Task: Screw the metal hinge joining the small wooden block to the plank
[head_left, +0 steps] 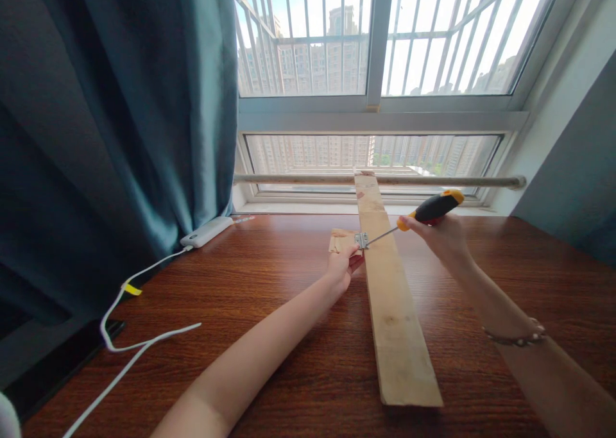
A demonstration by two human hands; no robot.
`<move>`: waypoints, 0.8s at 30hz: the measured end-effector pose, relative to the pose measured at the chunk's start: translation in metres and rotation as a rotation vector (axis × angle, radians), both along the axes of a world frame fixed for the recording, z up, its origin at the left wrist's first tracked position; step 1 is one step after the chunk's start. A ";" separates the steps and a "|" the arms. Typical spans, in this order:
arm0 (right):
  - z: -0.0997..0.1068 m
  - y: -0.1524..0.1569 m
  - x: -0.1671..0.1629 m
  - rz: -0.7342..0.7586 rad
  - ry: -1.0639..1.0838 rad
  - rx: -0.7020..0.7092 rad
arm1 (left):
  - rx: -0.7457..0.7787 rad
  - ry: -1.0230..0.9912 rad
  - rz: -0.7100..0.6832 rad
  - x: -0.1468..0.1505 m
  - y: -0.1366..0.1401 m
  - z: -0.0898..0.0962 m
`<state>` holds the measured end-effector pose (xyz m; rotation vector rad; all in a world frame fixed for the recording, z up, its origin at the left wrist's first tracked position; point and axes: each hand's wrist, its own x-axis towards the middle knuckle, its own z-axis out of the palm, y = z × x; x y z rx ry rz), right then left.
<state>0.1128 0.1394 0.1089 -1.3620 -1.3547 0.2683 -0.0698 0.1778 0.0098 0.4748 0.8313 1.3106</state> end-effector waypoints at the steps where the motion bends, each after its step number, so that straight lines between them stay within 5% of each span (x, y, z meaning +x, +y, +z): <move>1: -0.002 0.001 -0.002 -0.008 0.024 0.028 | -0.003 0.003 -0.001 0.000 0.000 0.000; 7: 0.007 -0.005 0.000 0.379 0.368 -0.211 | 0.007 0.010 -0.005 0.000 0.000 0.000; 12: 0.016 -0.012 0.006 0.605 0.375 -0.421 | 0.020 -0.001 -0.021 -0.001 0.001 -0.001; 18: 0.013 -0.009 -0.001 0.457 0.452 -0.194 | 0.023 -0.005 -0.006 0.000 0.001 -0.002; 24: 0.008 -0.005 0.001 0.400 0.440 -0.164 | 0.026 -0.004 0.001 0.000 0.000 -0.001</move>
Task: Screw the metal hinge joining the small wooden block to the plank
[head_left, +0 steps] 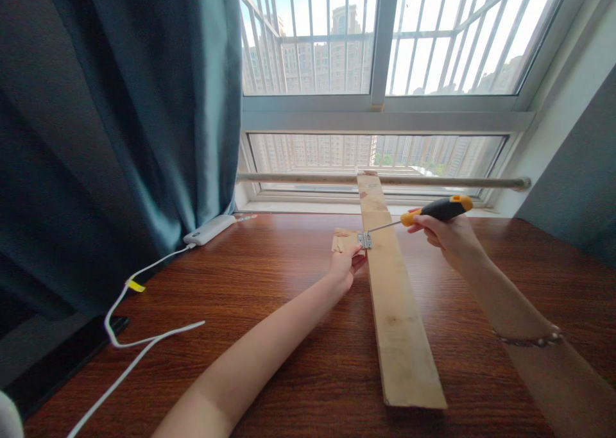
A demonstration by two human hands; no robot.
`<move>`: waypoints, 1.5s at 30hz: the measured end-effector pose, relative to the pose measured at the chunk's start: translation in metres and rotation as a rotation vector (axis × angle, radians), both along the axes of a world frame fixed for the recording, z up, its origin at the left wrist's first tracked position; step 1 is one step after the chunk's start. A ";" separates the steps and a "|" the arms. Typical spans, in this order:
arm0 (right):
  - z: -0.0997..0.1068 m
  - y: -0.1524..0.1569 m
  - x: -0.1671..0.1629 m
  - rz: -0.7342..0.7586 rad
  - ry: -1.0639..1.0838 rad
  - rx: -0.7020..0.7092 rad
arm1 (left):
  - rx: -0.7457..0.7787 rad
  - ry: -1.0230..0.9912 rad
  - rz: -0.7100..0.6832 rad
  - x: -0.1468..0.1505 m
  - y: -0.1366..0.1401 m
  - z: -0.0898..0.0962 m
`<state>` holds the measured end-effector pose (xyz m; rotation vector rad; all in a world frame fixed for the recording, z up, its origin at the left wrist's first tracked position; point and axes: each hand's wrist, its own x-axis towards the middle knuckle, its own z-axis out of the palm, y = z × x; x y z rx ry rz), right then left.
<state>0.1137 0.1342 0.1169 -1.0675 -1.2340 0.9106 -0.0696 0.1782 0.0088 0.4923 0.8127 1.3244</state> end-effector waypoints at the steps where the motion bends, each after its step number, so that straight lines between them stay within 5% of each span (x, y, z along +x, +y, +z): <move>1: 0.000 0.000 0.000 -0.001 0.002 0.002 | -0.001 0.003 0.001 0.000 0.000 0.000; 28: 0.001 -0.002 -0.004 -0.042 -0.026 -0.019 | -0.001 -0.117 -0.086 0.000 0.005 -0.006; 39: -0.015 0.005 -0.002 -0.373 -0.390 0.203 | -0.010 -0.168 -0.076 0.001 0.006 -0.009; 45: -0.010 0.006 -0.001 -0.155 -0.134 0.086 | 0.010 -0.164 -0.090 0.002 0.007 -0.010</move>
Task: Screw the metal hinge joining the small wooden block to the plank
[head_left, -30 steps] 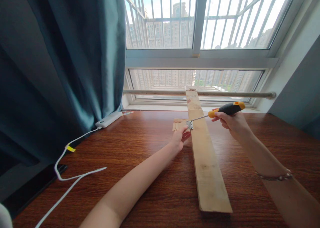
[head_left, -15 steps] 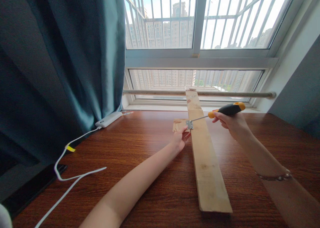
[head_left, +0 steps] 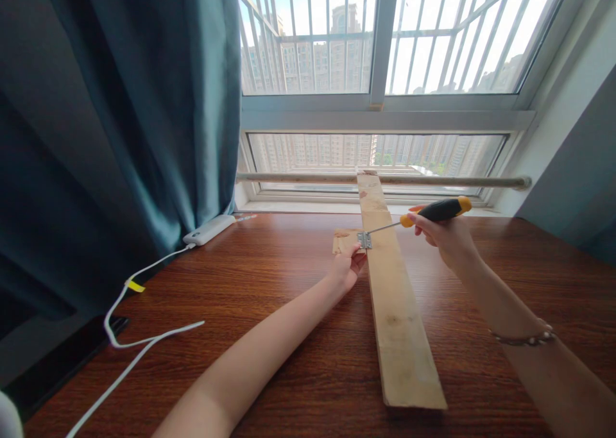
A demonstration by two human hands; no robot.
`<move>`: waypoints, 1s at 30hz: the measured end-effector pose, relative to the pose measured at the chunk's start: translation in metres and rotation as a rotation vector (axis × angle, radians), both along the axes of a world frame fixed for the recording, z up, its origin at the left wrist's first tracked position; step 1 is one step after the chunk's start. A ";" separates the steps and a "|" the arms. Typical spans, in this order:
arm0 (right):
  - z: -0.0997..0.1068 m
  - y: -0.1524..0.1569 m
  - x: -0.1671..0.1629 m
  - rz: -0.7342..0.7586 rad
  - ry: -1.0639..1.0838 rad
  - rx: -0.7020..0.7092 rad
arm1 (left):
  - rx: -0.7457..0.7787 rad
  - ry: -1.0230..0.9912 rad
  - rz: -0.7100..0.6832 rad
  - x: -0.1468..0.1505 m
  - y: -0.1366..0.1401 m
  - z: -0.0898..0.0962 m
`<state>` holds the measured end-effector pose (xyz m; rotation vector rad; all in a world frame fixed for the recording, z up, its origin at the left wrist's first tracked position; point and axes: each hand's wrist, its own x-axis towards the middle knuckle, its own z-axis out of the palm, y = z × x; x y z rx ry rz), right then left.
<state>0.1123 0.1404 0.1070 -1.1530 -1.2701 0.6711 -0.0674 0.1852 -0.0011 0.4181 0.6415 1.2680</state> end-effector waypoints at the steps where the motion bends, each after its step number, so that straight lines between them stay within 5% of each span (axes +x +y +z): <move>1: 0.003 -0.001 0.001 0.053 0.038 -0.042 | 0.003 -0.001 -0.002 0.000 0.000 0.000; 12: 0.020 -0.012 0.010 0.244 0.059 -0.204 | 0.007 0.013 -0.001 0.001 -0.001 0.001; 21: -0.004 0.006 -0.007 -0.365 -0.223 0.145 | 0.005 0.024 0.001 0.000 0.001 -0.002; 24: -0.007 0.010 -0.008 -0.190 -0.024 0.137 | -0.012 0.026 -0.002 0.000 0.001 -0.001; 30: 0.001 0.007 -0.005 0.317 0.195 -0.182 | -0.012 0.021 0.005 0.001 -0.002 0.004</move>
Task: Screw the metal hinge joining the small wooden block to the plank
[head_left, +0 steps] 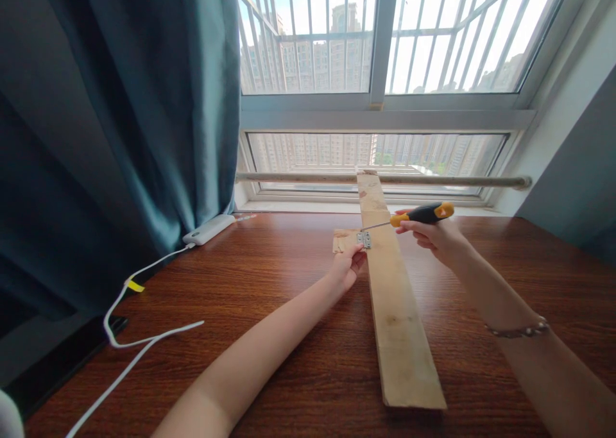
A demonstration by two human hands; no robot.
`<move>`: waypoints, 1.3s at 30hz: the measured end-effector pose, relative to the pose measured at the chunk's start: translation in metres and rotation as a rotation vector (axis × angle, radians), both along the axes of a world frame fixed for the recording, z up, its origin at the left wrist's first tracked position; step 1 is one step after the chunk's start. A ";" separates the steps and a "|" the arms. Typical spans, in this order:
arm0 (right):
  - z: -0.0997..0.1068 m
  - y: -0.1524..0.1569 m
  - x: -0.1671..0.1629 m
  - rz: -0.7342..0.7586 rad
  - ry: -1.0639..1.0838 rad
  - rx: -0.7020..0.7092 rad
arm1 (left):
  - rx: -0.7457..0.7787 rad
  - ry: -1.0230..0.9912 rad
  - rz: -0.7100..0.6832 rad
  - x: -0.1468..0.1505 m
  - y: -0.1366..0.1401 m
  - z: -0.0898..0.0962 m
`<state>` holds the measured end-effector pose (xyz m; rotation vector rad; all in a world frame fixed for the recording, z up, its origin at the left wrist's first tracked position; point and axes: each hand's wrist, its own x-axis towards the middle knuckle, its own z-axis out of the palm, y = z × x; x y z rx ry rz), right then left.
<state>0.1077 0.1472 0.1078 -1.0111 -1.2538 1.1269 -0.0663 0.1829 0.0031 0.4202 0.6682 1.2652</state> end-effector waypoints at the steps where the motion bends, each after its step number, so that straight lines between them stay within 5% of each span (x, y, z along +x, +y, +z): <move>1: 0.001 -0.001 -0.001 0.011 0.012 -0.004 | 0.000 0.002 0.001 0.000 0.000 0.001; 9: 0.010 -0.008 -0.004 -0.243 0.077 0.182 | 0.005 0.007 0.000 0.000 0.002 -0.002; 22: -0.002 -0.001 -0.001 -0.256 -0.054 0.178 | 0.032 0.003 -0.023 -0.001 0.003 -0.005; 29: -0.004 -0.002 -0.006 -0.472 -0.238 0.273 | 0.022 -0.006 -0.024 -0.001 0.004 -0.007; 39: 0.017 -0.013 0.009 0.012 -0.055 -0.032 | 0.029 -0.011 -0.010 -0.001 0.004 -0.007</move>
